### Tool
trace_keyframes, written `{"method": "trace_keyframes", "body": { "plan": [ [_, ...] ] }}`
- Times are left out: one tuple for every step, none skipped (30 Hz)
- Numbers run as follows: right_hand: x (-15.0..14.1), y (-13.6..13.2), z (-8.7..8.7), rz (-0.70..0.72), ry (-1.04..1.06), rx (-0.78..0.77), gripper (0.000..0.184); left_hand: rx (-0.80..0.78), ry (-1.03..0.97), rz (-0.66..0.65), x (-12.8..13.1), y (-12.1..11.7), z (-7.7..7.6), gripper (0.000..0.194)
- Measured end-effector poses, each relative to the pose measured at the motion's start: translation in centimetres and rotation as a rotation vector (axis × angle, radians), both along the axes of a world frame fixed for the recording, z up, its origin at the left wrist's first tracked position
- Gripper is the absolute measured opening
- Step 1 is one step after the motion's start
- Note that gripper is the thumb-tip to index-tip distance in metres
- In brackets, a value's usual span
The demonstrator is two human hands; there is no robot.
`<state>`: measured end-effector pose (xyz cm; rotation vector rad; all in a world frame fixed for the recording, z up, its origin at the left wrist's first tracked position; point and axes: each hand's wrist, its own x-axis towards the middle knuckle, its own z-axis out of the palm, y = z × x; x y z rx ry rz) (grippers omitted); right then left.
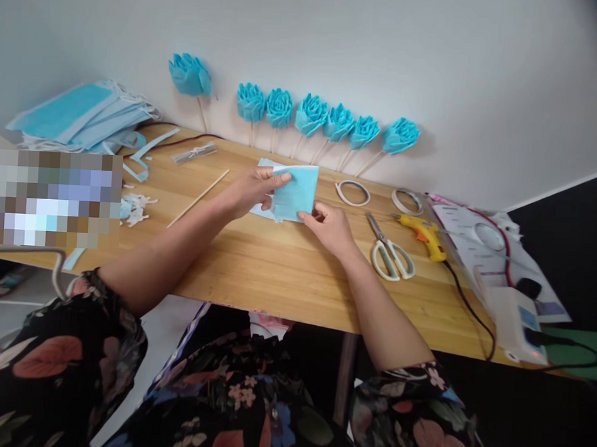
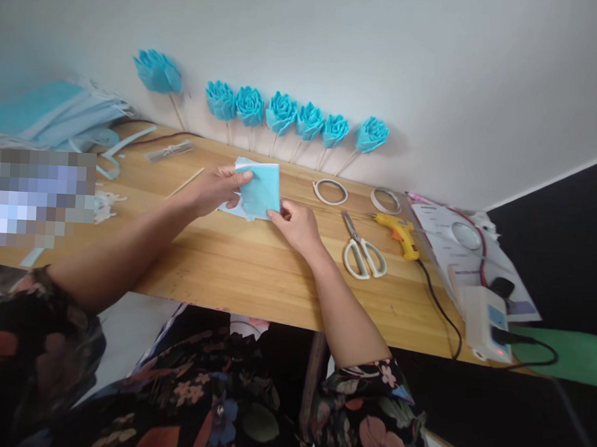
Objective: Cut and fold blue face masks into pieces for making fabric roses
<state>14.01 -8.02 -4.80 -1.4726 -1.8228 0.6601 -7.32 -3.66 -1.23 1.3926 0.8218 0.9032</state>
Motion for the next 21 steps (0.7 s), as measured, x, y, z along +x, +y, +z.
{"method": "trace_keyframes", "body": {
  "plan": [
    [0.0, 0.0, 0.0, -0.002, -0.012, 0.001, 0.027, -0.01, -0.011, -0.03, -0.1, 0.1, 0.1, 0.044],
    [0.0, 0.0, 0.0, 0.001, -0.023, -0.001, 0.027, -0.016, -0.023, -0.049, -0.1, 0.2, 0.1, 0.044],
    [0.0, 0.0, 0.1, 0.012, -0.033, -0.01, 0.028, -0.016, -0.035, -0.053, -0.1, 0.2, 0.0, 0.043],
    [0.0, -0.1, 0.2, 0.031, -0.036, -0.027, 0.029, -0.01, -0.044, -0.04, 0.1, 0.2, -0.1, 0.043],
    [-0.1, -0.1, 0.3, 0.06, -0.027, -0.048, 0.031, 0.003, -0.049, -0.014, 0.3, 0.2, -0.3, 0.043],
    [-0.1, -0.2, 0.4, 0.093, 0.002, -0.068, 0.033, 0.021, -0.047, 0.019, 0.5, 0.1, -0.4, 0.043],
    [-0.1, -0.2, 0.6, 0.124, 0.056, -0.081, 0.036, 0.044, -0.035, 0.051, 0.8, 0.0, -0.5, 0.043],
    [-0.1, -0.3, 0.8, 0.15, 0.13, -0.083, 0.04, 0.068, -0.013, 0.075, 1.1, -0.2, -0.6, 0.043],
    [0.0, -0.3, 0.9, 0.166, 0.213, -0.074, 0.044, 0.091, 0.017, 0.085, 1.3, -0.5, -0.6, 0.043],
    [0.0, -0.3, 1.0, 0.171, 0.293, -0.056, 0.048, 0.111, 0.049, 0.08, 1.6, -0.9, -0.7, 0.042],
    [0.0, -0.3, 1.1, 0.166, 0.357, -0.034, 0.051, 0.129, 0.08, 0.063, 1.8, -1.3, -0.7, 0.04],
    [0.0, -0.2, 1.1, 0.155, 0.401, -0.014, 0.052, 0.148, 0.106, 0.041, 2.1, -1.7, -0.8, 0.039],
    [0.0, -0.2, 1.0, 0.139, 0.426, 0.002, 0.051, 0.168, 0.124, 0.02, 2.3, -2.1, -0.9, 0.037],
    [0.0, -0.2, 1.0, 0.119, 0.435, 0.015, 0.049, 0.194, 0.135, 0.01, 2.5, -2.4, -1.0, 0.035],
    [0.0, -0.3, 0.9, 0.098, 0.434, 0.028, 0.046, 0.223, 0.141, 0.008, 2.6, -2.7, -1.1, 0.034],
    [0.0, -0.3, 0.8, 0.076, 0.426, 0.041, 0.043, 0.252, 0.145, 0.011, 2.8, -2.8, -1.3, 0.035],
    [0.0, -0.3, 0.8, 0.054, 0.411, 0.054, 0.042, 0.279, 0.15, 0.013, 2.9, -2.8, -1.5, 0.037],
    [0.0, -0.3, 0.8, 0.029, 0.395, 0.072, 0.041, 0.305, 0.16, 0.011, 2.9, -2.7, -1.8, 0.039],
    [0.0, -0.4, 0.7, 0.005, 0.383, 0.091, 0.04, 0.331, 0.175, 0.01, 2.9, -2.4, -2.1, 0.041],
    [0.0, -0.3, 0.7, -0.019, 0.382, 0.112, 0.04, 0.363, 0.193, 0.015, 2.9, -2.2, -2.3, 0.042],
    [0.1, -0.3, 0.7, -0.043, 0.392, 0.133, 0.04, 0.407, 0.214, 0.03, 2.8, -1.9, -2.6, 0.042]
  ]
}}
